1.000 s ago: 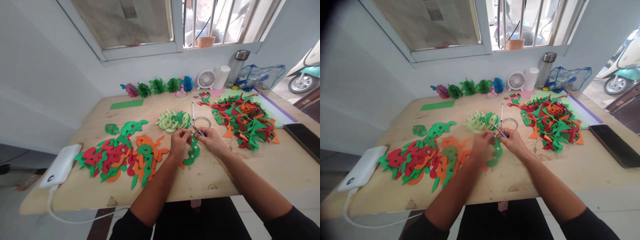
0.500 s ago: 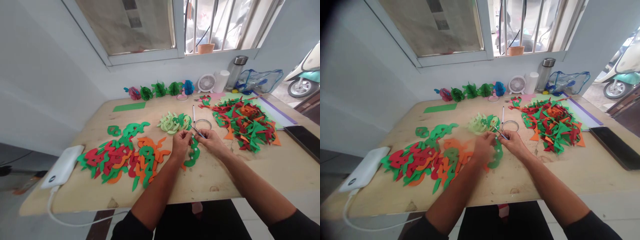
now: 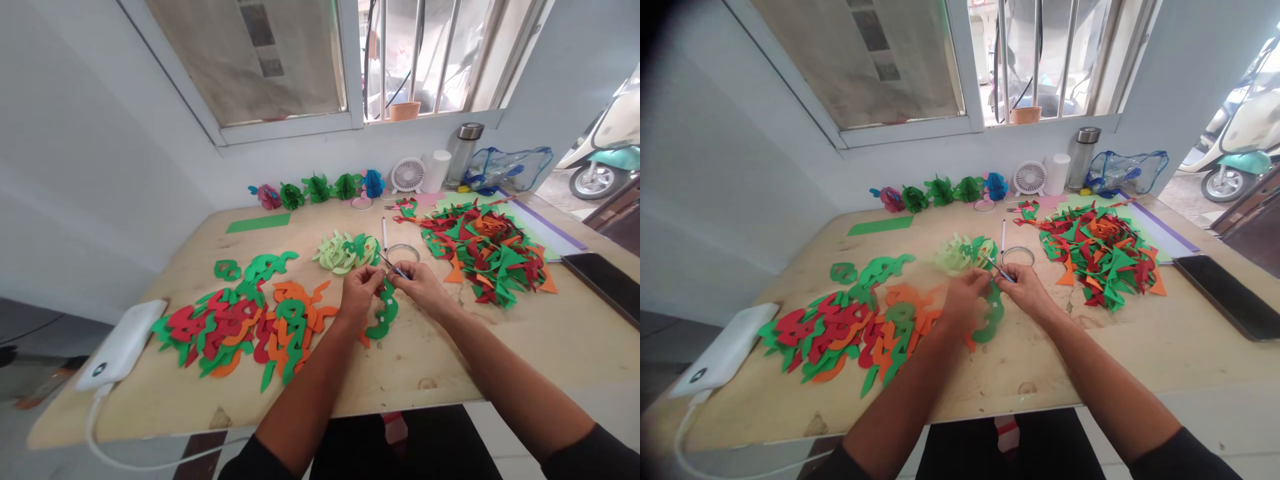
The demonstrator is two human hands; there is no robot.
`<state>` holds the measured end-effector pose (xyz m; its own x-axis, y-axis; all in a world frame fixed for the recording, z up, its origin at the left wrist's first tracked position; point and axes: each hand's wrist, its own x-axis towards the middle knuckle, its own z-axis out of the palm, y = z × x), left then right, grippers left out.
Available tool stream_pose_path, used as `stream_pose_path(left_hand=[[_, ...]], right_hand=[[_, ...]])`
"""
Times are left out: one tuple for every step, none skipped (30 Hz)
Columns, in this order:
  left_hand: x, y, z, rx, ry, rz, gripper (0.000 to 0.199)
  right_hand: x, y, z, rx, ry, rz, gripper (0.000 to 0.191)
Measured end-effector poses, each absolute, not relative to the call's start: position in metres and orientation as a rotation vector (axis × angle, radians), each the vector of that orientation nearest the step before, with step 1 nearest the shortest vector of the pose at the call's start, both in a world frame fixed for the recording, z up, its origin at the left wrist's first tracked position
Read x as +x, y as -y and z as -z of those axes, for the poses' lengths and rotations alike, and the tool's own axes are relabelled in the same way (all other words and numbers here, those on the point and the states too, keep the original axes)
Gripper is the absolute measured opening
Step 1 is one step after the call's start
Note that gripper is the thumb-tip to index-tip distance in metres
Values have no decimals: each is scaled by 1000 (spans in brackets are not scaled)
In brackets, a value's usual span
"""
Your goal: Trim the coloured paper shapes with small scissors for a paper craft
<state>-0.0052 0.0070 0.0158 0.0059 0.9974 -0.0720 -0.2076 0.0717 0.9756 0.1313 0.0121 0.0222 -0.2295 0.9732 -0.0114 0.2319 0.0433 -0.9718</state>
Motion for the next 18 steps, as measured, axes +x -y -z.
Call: stream_pose_path(left_hand=[[-5,-7,-16,1005,-1087,-1257,22],[-5,-6,-16,1008,-1083,-1262,23],[-5,-6,-15,1009,-1079,-1264,24],[-5,-6,-14,1009,-1074,-1260,24],[-5,-7,-14,1008,-1072,-1257,25],[-5,-7,-13,1006,-1071,-1259,25],[-5,-7,-12,1004,-1071,-1263,25],[-5,-8,-12,1003,-1072,-1271,25],[-6,-8,-11,1001,-1072,-1281,24],[-6,-8,-11,1001,-1074,-1288,23],[-6,-8,-11,1003,-1078,-1292,23],[-6,-8,-11,1006,-1086,-1293,23],[-6,-8,-12,1008,-1095,-1294,23],[-6,-8,-12,1007,-1102,-1296,24],[-6,-7,-12,1001,-1106,-1300,24],[-5,-7,-13,990,-1104,-1303,25],[-5,-7,-13,978,-1097,-1303,26],[-5,-7,-13,969,-1087,-1295,26]], right_hand=[[131,-12,-21,-1248,1566,-1252,23],[131,-13,-21,-1244,1566,-1252,23],[131,-13,-20,-1241,1564,-1250,23],[131,-13,-20,-1241,1561,-1247,23],[131,-13,-19,-1247,1555,-1243,23],[131,-14,-19,-1255,1549,-1238,23],[131,-14,-19,-1262,1548,-1232,23],[131,-13,-19,-1264,1553,-1227,24],[131,-13,-20,-1263,1565,-1223,24],[131,-13,-20,-1260,1578,-1222,25],[131,-13,-21,-1256,1589,-1224,25],[130,-12,-21,-1255,1598,-1227,25],[130,-12,-21,-1257,1603,-1230,25],[130,-12,-21,-1259,1603,-1229,25],[130,-12,-21,-1259,1600,-1227,25],[130,-12,-21,-1255,1595,-1223,24],[130,-12,-21,-1251,1587,-1219,24],[131,-12,-21,-1249,1577,-1215,23]])
